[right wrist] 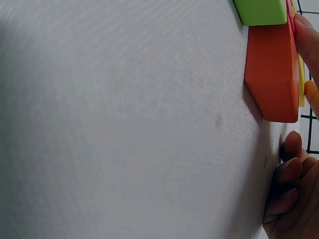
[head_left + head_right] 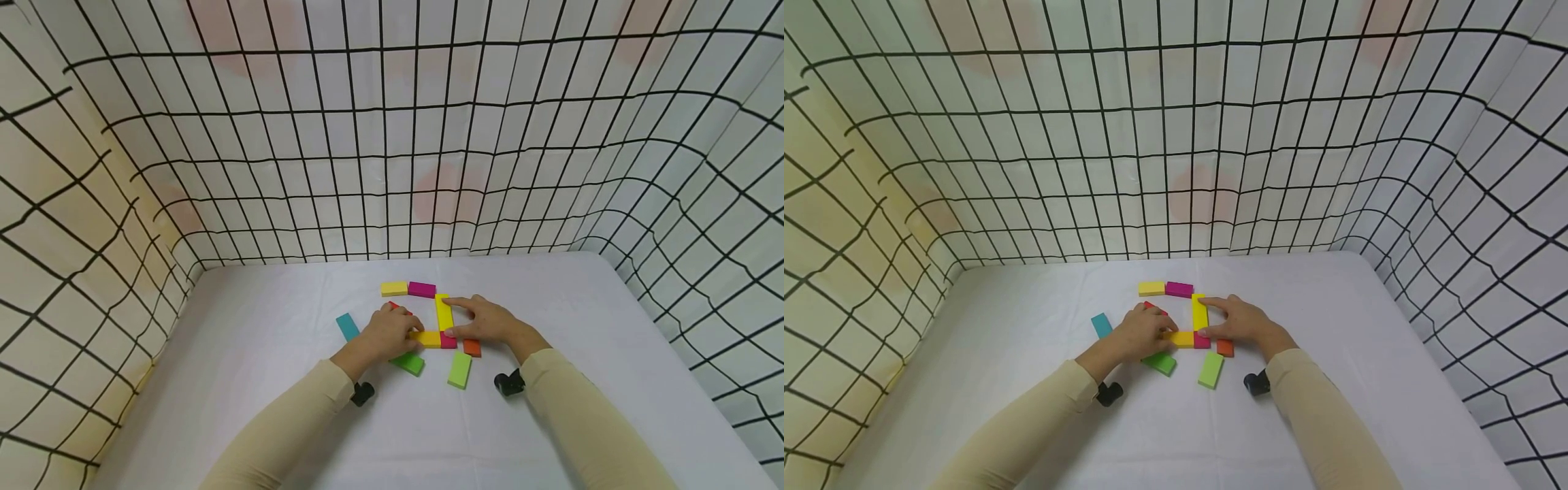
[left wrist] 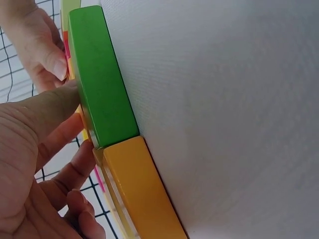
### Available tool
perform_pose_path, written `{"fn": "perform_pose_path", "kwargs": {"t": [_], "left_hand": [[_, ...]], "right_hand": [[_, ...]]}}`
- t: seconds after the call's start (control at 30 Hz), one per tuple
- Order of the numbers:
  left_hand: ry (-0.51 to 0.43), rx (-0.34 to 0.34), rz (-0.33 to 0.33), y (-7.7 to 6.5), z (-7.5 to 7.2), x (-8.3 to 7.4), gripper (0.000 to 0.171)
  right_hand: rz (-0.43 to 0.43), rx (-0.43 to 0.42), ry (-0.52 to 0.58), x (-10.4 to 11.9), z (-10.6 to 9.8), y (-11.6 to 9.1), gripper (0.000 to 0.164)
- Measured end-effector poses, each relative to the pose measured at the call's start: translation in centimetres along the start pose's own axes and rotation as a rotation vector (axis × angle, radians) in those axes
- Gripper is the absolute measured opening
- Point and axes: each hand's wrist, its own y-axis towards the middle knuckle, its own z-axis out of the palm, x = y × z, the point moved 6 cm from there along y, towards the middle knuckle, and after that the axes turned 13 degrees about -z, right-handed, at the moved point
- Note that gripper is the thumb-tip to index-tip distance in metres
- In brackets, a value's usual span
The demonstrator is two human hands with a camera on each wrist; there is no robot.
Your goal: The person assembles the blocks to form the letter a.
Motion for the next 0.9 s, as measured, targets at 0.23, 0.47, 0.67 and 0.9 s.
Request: {"fn": "perform_pose_path", "kwargs": {"t": [0.23,0.47,0.67,0.9], "left_hand": [[-0.020,0.003,-0.015,0.1,-0.2,0.3,0.037],[-0.117,-0.022,-0.067,0.0,-1.5,1.7,0.031],[-0.115,-0.018,-0.107,0.1,-1.9,2.8,0.023],[-0.093,-0.009,-0.174,0.2,-1.9,4.9,0.022]], "right_hand": [[-0.003,0.004,-0.008,0.1,-0.2,0.1,0.089],[0.001,0.005,-0.001,-0.1,0.0,0.1,0.089],[0.006,0.004,-0.005,0.0,-0.1,0.1,0.088],[-0.003,0.006,-0.004,0.2,0.0,0.1,0.087]]}}
